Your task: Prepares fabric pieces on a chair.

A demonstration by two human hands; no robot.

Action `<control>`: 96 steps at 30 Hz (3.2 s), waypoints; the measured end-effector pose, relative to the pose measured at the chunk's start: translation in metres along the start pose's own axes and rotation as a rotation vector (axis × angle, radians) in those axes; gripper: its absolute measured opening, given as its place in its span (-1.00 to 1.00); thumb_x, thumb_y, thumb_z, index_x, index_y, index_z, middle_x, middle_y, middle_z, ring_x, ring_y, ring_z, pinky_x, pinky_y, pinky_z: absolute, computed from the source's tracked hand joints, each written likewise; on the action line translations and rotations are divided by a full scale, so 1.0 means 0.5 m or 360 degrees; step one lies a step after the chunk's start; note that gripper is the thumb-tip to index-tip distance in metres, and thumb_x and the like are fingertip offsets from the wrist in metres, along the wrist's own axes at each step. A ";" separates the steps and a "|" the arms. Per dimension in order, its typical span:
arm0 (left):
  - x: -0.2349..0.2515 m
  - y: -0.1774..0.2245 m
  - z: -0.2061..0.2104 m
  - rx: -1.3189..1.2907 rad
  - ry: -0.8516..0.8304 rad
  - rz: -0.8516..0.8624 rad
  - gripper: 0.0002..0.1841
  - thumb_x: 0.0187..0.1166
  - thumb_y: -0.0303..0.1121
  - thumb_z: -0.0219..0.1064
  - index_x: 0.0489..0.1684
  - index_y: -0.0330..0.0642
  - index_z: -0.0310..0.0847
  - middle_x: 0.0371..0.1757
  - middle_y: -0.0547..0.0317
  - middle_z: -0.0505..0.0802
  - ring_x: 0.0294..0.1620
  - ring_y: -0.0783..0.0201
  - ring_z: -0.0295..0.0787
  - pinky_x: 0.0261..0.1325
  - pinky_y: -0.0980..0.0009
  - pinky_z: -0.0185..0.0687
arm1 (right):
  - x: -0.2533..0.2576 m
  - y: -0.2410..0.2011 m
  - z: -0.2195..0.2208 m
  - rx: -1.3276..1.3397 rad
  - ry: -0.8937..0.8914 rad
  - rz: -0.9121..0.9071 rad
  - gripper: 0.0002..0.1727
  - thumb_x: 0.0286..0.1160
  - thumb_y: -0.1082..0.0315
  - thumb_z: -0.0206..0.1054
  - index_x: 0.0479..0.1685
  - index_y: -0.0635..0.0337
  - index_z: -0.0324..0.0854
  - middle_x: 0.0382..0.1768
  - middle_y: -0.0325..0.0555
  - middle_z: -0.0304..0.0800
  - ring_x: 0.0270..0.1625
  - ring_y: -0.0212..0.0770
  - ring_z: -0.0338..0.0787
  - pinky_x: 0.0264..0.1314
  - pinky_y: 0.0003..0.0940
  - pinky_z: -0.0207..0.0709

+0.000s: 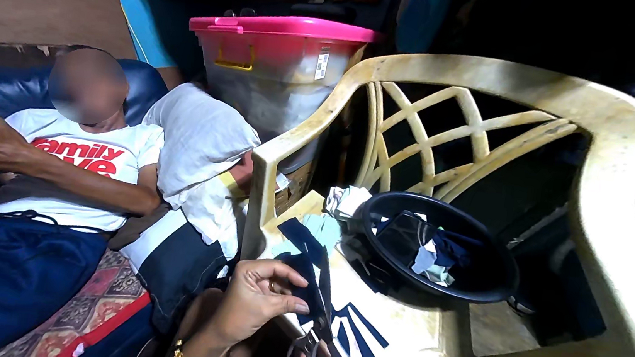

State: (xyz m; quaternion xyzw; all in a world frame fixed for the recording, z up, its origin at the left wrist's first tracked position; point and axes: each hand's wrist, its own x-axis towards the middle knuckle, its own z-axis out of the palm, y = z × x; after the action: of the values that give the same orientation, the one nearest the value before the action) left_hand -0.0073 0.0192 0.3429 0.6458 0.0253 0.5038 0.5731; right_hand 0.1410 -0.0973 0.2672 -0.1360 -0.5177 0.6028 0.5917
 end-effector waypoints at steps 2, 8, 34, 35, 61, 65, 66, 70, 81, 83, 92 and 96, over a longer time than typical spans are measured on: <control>-0.004 -0.007 0.002 -0.0038 0.0030 -0.0010 -0.68 0.13 -0.67 0.62 -0.16 -0.16 0.88 -0.13 0.43 0.94 -0.26 0.61 0.84 -0.12 0.62 0.81 | 0.001 0.005 0.005 -0.0035 0.0029 -0.0040 -0.14 0.21 -0.68 0.12 -0.01 -0.07 0.68 -0.31 -0.50 0.71 -0.34 -0.59 0.68 -0.33 -0.65 0.53; -0.004 -0.012 -0.003 -0.0065 0.0065 -0.0036 -0.66 0.10 -0.70 0.62 -0.16 -0.17 0.88 -0.12 0.41 0.95 -0.27 0.60 0.85 -0.13 0.61 0.81 | 0.002 0.014 0.007 -0.0098 0.0130 -0.0091 -0.23 0.24 -0.66 0.12 -0.13 -0.15 0.68 -0.40 -0.52 0.69 -0.48 -0.65 0.63 -0.50 -0.71 0.47; -0.009 -0.055 -0.046 0.0130 0.0134 -0.0158 -0.80 0.39 -0.63 0.43 -0.19 -0.12 0.87 -0.21 0.43 0.93 -0.25 0.55 0.84 -0.10 0.57 0.81 | -0.036 -0.140 -0.013 -0.2403 0.1440 0.0442 -0.59 0.25 0.11 0.49 -0.31 0.38 0.73 -0.51 0.02 0.69 -0.47 -0.02 0.68 -0.41 0.08 0.52; -0.008 -0.061 -0.047 0.0152 0.0150 -0.0170 -0.79 0.40 -0.64 0.39 -0.20 -0.13 0.86 -0.22 0.44 0.92 -0.27 0.56 0.83 -0.12 0.58 0.80 | -0.042 -0.156 -0.023 -0.2550 0.1497 0.0536 -0.62 0.26 0.19 0.50 -0.27 0.45 0.73 -0.43 0.19 0.73 -0.40 0.19 0.73 -0.35 0.28 0.51; -0.014 -0.108 0.000 0.0189 -0.0062 -0.0379 -0.50 0.33 -0.76 0.38 0.30 -0.46 0.43 -0.07 0.27 0.90 -0.20 0.53 0.86 -0.07 0.52 0.82 | 0.055 -0.071 -0.036 -0.1874 0.1316 -0.0114 -0.51 0.37 0.16 0.48 0.13 0.40 0.76 0.02 -0.05 0.82 0.02 -0.48 0.79 0.09 -0.61 0.66; -0.030 -0.097 0.008 0.0238 -0.0127 -0.0291 -0.51 0.34 -0.75 0.38 0.32 -0.55 0.44 -0.01 0.15 0.91 -0.10 0.49 0.89 0.02 0.51 0.83 | 0.073 -0.048 -0.022 -0.1419 0.1305 -0.0239 -0.82 0.18 0.51 0.48 -0.21 0.31 0.83 -0.27 -0.29 0.84 -0.26 -0.60 0.76 -0.14 -0.71 0.68; -0.032 -0.093 0.009 0.0225 -0.0128 -0.0315 -0.50 0.35 -0.76 0.38 0.34 -0.56 0.44 0.03 0.12 0.92 -0.06 0.46 0.90 0.05 0.50 0.83 | 0.071 -0.047 -0.023 -0.1361 0.1295 -0.0282 -0.85 0.14 0.57 0.48 -0.29 0.27 0.84 -0.30 -0.31 0.86 -0.28 -0.58 0.78 -0.14 -0.68 0.69; -0.030 -0.082 0.009 0.0084 -0.0057 -0.0497 -0.66 0.49 -0.62 0.35 0.23 -0.47 0.58 -0.07 0.26 0.93 -0.16 0.50 0.89 -0.06 0.51 0.83 | 0.062 -0.047 -0.031 -0.1517 0.1236 -0.0403 -0.89 0.13 0.59 0.45 -0.39 0.25 0.83 -0.32 -0.31 0.89 -0.22 -0.58 0.80 -0.04 -0.68 0.69; -0.008 -0.070 0.016 0.0014 0.0073 -0.0917 -0.88 0.65 -0.55 0.24 -0.25 -0.24 0.70 -0.34 0.38 0.82 -0.42 0.52 0.79 -0.23 0.49 0.85 | 0.050 -0.031 -0.055 -0.2264 0.0945 -0.0723 -0.84 0.55 0.32 0.34 -0.09 0.11 0.82 -0.26 -0.20 0.84 -0.10 -0.41 0.74 0.13 -0.52 0.51; -0.015 -0.074 0.012 -0.0098 0.0120 -0.1045 -0.86 0.68 -0.54 0.19 -0.25 -0.21 0.66 -0.36 0.37 0.80 -0.44 0.51 0.77 -0.27 0.49 0.82 | 0.044 -0.019 -0.062 -0.2268 0.0895 -0.0777 -0.84 0.63 0.26 0.33 -0.11 0.00 0.83 -0.26 -0.24 0.80 -0.06 -0.40 0.72 0.13 -0.54 0.49; -0.007 -0.108 -0.035 0.0123 0.0429 -0.0975 -0.93 0.62 -0.57 0.24 -0.16 -0.23 0.63 -0.50 0.41 0.76 -0.58 0.59 0.61 -0.47 0.63 0.57 | 0.034 -0.030 -0.057 -0.1271 0.0842 -0.0590 -0.85 0.59 0.33 0.37 -0.05 -0.03 0.86 -0.02 -0.36 0.94 0.02 -0.50 0.87 0.06 -0.61 0.74; 0.069 -0.147 -0.063 0.0413 0.0459 -0.0879 -0.87 0.62 -0.60 0.24 0.02 -0.38 0.55 -0.29 0.19 0.80 -0.40 0.46 0.74 -0.37 0.53 0.64 | 0.018 -0.065 -0.048 -0.1316 0.1165 -0.0369 -0.74 0.61 0.49 0.23 -0.01 0.01 0.83 -0.13 -0.52 0.90 -0.18 -0.63 0.81 -0.09 -0.66 0.73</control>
State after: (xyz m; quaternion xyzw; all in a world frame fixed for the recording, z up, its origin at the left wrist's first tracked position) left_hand 0.0284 0.0877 0.3030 0.6042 0.3441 0.4083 0.5915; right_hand 0.1758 -0.0863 0.2866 -0.4990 -0.4833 0.1944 0.6926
